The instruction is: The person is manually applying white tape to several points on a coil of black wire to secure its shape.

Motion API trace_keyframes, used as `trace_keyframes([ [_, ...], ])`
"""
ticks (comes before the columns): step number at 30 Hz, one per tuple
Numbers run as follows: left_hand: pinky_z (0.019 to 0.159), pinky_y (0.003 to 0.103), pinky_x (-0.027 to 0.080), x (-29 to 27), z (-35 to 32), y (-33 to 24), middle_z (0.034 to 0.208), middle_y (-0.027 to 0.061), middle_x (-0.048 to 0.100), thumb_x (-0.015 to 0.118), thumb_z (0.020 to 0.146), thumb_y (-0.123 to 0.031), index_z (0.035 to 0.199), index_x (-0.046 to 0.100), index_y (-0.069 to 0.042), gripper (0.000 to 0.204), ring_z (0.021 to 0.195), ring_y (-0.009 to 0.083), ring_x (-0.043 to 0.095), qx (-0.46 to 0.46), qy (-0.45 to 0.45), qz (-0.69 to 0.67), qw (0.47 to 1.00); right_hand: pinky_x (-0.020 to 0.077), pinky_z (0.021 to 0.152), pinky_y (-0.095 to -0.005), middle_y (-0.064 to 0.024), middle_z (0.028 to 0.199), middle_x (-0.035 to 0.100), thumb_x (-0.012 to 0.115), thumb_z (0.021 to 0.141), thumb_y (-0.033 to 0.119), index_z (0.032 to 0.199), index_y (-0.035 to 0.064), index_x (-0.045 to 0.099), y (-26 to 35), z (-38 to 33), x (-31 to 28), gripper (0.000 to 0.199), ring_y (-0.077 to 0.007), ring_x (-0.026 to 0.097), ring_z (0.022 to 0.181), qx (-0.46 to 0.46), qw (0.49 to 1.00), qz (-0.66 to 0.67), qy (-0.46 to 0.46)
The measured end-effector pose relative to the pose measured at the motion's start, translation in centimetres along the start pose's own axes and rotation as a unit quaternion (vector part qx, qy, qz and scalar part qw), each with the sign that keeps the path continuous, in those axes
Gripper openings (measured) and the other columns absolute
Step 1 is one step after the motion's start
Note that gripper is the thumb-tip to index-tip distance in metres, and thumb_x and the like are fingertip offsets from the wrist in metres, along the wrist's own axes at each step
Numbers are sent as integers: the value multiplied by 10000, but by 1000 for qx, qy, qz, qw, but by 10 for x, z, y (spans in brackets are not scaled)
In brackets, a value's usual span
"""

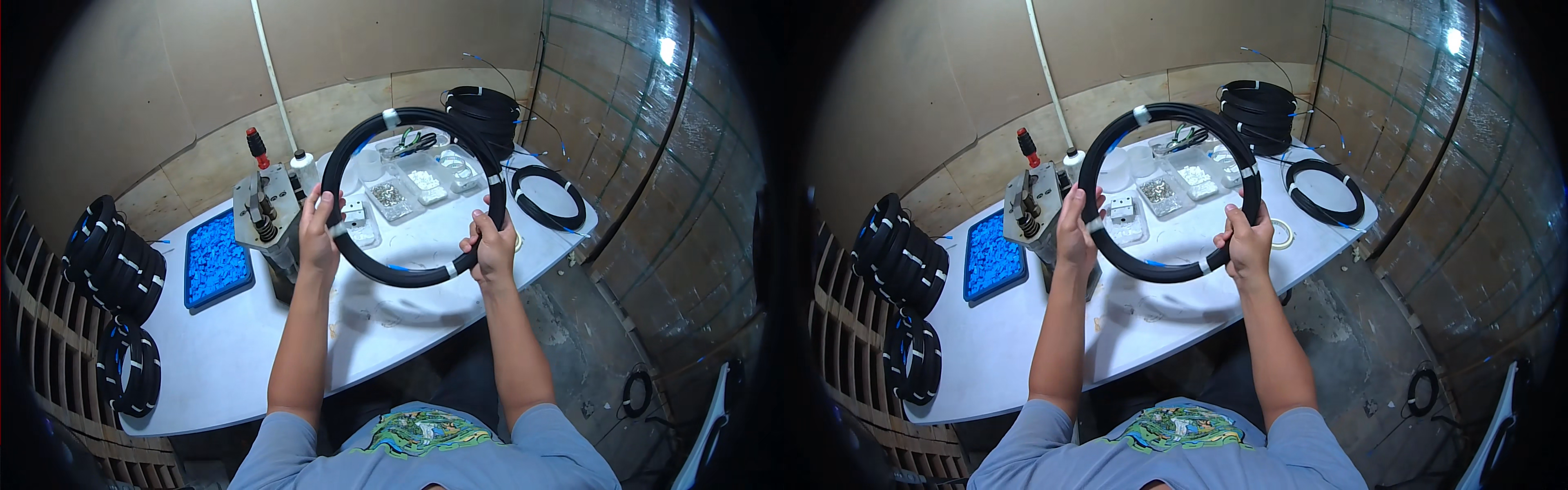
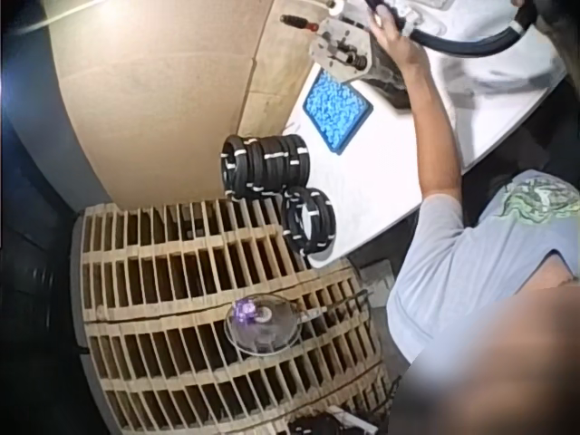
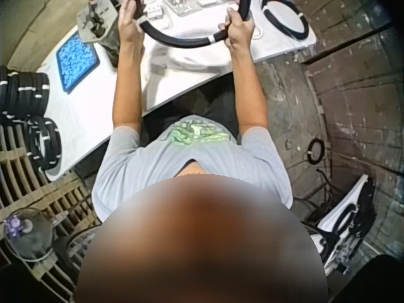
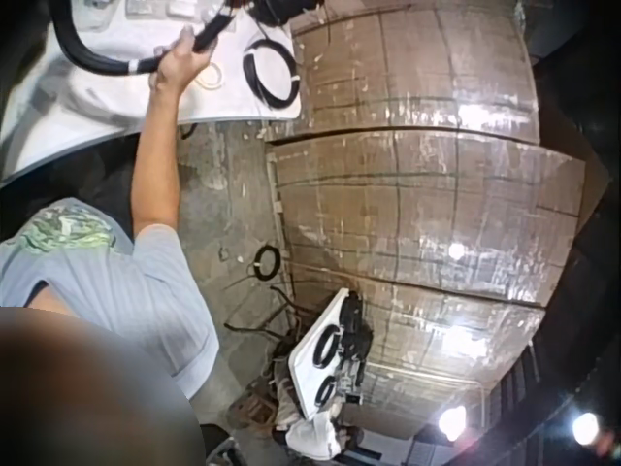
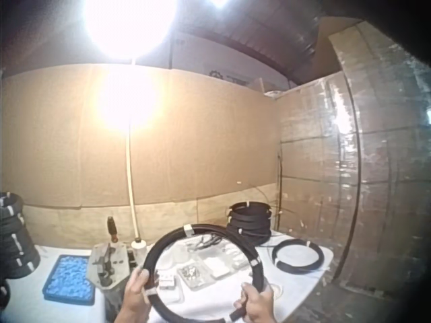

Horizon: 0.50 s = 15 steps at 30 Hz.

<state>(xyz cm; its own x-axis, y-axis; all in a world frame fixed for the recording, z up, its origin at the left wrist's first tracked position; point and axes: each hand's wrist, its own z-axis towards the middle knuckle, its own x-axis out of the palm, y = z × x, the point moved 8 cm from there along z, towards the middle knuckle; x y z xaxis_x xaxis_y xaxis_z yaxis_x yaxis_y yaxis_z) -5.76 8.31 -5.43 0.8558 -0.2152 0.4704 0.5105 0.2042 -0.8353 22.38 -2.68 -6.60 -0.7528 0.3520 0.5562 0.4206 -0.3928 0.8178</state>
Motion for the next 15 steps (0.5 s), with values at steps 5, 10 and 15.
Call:
trace_keyframes([
  [5, 887, 330, 499, 23, -46, 55, 982, 19, 538, 701, 911, -266, 1232, 491, -100, 418, 980, 164, 559, -80, -96, -70, 990, 409, 459, -264, 10, 684, 442, 555, 916, 28, 1229, 103, 433, -11, -9, 2, 345, -73, 420, 522, -45, 992, 100, -68],
  [10, 767, 441, 554, 61, -76, 79, 812, 21, 522, 638, 955, -207, 1231, 407, -171, 361, 746, 144, 580, -206, -122, -218, 946, 451, 540, -298, 5, 717, 452, 556, 924, 43, 1197, 157, 431, -32, -25, 2, 321, -88, 448, 570, -63, 985, 147, -71],
  [15, 561, 293, 408, 46, -54, 79, 625, -51, 406, 609, 950, -138, 1138, 456, -188, 247, 535, 75, 425, -173, -99, -224, 954, 526, 679, -362, -20, 784, 532, 583, 964, 154, 1284, 130, 403, -30, -22, -12, 367, -147, 566, 681, -116, 987, 104, 32],
])
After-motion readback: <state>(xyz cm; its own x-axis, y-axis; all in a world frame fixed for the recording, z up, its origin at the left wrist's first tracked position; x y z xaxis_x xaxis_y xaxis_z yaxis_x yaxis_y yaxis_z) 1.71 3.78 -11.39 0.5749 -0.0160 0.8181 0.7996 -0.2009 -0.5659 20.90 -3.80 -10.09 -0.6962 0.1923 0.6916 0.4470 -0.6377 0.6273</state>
